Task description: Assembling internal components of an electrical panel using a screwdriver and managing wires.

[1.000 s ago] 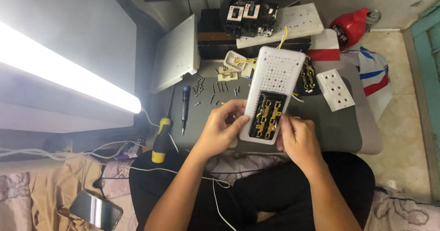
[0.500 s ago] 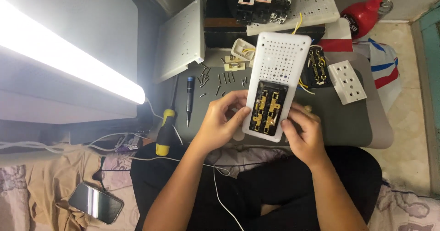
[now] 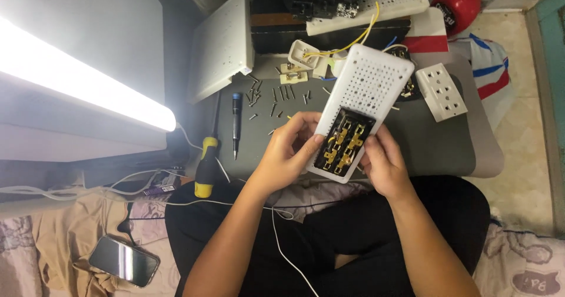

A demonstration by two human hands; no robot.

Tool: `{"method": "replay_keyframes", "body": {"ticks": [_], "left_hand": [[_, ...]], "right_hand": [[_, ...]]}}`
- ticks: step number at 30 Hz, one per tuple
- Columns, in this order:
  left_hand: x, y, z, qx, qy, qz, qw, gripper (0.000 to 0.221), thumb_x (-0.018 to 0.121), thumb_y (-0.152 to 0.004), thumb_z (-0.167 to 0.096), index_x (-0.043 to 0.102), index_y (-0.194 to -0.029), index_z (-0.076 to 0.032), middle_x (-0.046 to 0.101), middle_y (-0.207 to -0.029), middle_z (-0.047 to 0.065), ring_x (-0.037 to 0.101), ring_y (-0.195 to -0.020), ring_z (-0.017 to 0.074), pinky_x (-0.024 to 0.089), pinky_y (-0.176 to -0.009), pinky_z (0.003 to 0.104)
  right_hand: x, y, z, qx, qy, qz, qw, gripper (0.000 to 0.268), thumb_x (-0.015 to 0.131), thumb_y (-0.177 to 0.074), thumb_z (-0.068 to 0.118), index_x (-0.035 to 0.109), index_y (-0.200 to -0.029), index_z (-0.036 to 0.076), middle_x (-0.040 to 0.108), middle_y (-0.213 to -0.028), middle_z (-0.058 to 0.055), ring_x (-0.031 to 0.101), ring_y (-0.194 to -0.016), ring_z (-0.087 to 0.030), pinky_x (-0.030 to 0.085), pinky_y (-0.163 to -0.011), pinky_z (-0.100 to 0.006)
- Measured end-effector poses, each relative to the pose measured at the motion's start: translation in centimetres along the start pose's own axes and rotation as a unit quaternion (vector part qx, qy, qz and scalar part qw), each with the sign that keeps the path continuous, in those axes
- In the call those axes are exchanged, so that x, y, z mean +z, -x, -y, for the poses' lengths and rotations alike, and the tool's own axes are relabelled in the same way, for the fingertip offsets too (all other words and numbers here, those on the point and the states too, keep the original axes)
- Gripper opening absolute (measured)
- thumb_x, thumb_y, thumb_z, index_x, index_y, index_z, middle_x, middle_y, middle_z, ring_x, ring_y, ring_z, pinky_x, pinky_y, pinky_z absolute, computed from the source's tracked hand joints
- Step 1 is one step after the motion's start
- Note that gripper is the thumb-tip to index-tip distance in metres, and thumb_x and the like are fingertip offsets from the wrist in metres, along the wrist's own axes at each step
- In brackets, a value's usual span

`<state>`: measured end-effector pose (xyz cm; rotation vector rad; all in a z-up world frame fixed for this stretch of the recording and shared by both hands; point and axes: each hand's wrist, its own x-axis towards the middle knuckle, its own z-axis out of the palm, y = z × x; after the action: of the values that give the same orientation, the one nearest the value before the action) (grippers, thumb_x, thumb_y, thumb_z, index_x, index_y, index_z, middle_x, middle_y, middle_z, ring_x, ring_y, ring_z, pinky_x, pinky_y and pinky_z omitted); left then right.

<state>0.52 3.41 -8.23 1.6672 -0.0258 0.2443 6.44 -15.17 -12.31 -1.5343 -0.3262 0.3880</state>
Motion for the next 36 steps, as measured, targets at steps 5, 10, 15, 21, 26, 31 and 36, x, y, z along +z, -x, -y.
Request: {"method": "replay_keyframes", "body": {"ticks": [5, 10, 15, 21, 26, 31, 36], "left_hand": [[0.1, -0.1, -0.8, -0.029, 0.091, 0.038, 0.995, 0.029, 0.062, -0.091, -0.01, 0.06, -0.119, -0.002, 0.066, -0.083, 0.008, 0.059, -0.07, 0.0128, 0.056, -0.06, 0.031], [-0.2, -0.1, -1.1, -0.046, 0.117, 0.064, 0.99, 0.038, 0.067, -0.087, -0.008, 0.058, -0.122, 0.0, 0.065, -0.085, 0.008, 0.063, -0.07, 0.0143, 0.057, -0.058, 0.029], [-0.3, -0.2, -1.3, -0.044, 0.119, 0.07, 0.989, 0.04, 0.067, -0.087, -0.008, 0.056, -0.124, 0.001, 0.065, -0.087, 0.009, 0.064, -0.071, 0.0153, 0.058, -0.06, 0.031], [-0.6, -0.1, -0.8, -0.046, 0.124, 0.071, 0.989, 0.042, 0.068, -0.087, -0.006, 0.055, -0.126, 0.002, 0.064, -0.088, 0.009, 0.064, -0.074, 0.0153, 0.059, -0.062, 0.031], [-0.7, -0.3, -0.8, -0.051, 0.138, 0.085, 0.985, 0.044, 0.067, -0.087, -0.007, 0.053, -0.129, 0.002, 0.065, -0.09, 0.01, 0.065, -0.078, 0.0164, 0.06, -0.065, 0.033], [-1.0, -0.3, -1.1, -0.051, 0.139, 0.134, 0.98, 0.058, 0.067, -0.086, -0.006, 0.045, -0.14, 0.0, 0.065, -0.102, 0.011, 0.063, -0.091, 0.0183, 0.059, -0.076, 0.039], [-1.1, -0.1, -0.8, -0.046, 0.129, 0.135, 0.981, 0.066, 0.067, -0.086, -0.003, 0.04, -0.146, 0.0, 0.065, -0.116, 0.014, 0.065, -0.101, 0.0208, 0.059, -0.082, 0.035]], "right_hand": [[-0.2, 0.1, -0.3, -0.016, -0.017, 0.0, 1.0, 0.043, 0.042, -0.1, 0.027, 0.045, -0.131, -0.004, 0.053, -0.066, -0.01, 0.048, -0.052, -0.011, 0.039, -0.043, -0.025], [-0.2, 0.0, -0.4, -0.047, -0.039, 0.007, 0.998, 0.045, 0.042, -0.101, 0.026, 0.043, -0.133, -0.004, 0.056, -0.07, -0.012, 0.053, -0.054, -0.014, 0.043, -0.045, -0.026], [-0.2, -0.2, -0.7, -0.065, -0.055, 0.01, 0.996, 0.046, 0.041, -0.101, 0.025, 0.042, -0.135, -0.005, 0.059, -0.073, -0.014, 0.056, -0.056, -0.015, 0.047, -0.047, -0.027], [-0.3, -0.3, -1.2, -0.089, -0.077, 0.018, 0.993, 0.047, 0.041, -0.101, 0.023, 0.04, -0.138, -0.005, 0.062, -0.077, -0.016, 0.061, -0.058, -0.018, 0.051, -0.049, -0.028], [-0.3, -0.4, -1.3, -0.11, -0.095, 0.021, 0.989, 0.048, 0.041, -0.101, 0.022, 0.038, -0.14, -0.006, 0.064, -0.08, -0.018, 0.064, -0.06, -0.019, 0.054, -0.051, -0.029], [-0.9, -0.6, -3.0, -0.132, -0.13, 0.02, 0.983, 0.05, 0.04, -0.101, 0.021, 0.036, -0.14, -0.008, 0.065, -0.096, -0.024, 0.069, -0.077, -0.027, 0.06, -0.067, -0.039], [-1.4, -0.6, -3.1, -0.129, -0.116, 0.032, 0.984, 0.05, 0.041, -0.101, 0.022, 0.034, -0.142, -0.006, 0.062, -0.113, -0.025, 0.066, -0.097, -0.028, 0.057, -0.082, -0.042]]}}
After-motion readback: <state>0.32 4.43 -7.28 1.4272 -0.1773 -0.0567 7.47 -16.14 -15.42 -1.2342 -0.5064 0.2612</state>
